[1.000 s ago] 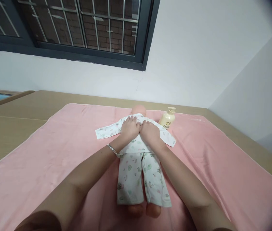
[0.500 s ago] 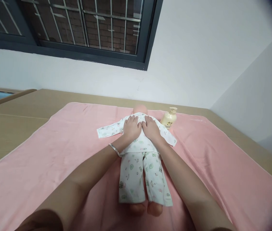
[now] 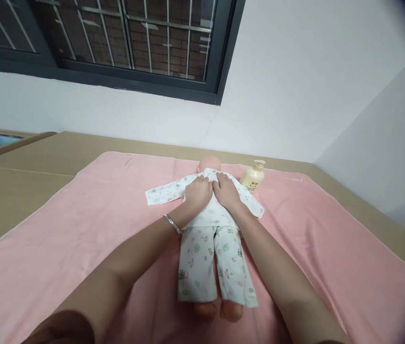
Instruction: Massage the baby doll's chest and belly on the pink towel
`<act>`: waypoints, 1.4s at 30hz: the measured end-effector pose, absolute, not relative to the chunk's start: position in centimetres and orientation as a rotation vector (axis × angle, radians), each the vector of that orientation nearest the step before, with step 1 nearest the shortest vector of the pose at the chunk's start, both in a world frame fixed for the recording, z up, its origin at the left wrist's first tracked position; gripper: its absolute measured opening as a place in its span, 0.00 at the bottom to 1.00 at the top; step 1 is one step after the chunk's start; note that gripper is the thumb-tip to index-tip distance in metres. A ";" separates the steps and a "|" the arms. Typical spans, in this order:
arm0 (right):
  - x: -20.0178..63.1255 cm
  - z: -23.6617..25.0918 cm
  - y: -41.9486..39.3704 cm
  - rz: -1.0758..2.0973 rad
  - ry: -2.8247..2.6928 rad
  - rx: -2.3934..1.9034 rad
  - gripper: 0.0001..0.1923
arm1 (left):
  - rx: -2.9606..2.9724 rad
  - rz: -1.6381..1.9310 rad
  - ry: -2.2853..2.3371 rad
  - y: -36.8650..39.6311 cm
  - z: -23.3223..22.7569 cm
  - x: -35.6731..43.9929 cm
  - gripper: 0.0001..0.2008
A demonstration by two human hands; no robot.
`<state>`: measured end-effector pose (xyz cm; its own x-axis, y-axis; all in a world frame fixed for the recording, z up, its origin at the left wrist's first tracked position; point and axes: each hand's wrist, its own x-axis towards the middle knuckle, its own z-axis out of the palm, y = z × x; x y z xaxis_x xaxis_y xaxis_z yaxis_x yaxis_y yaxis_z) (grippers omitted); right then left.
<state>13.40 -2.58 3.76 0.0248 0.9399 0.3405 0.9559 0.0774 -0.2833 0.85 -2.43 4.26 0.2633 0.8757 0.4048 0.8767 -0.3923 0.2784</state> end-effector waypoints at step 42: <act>10.6 5.2 -5.3 -0.279 -1.947 -1.986 0.17 | -2.514 -0.943 -1.663 -0.5 2.4 0.2 0.21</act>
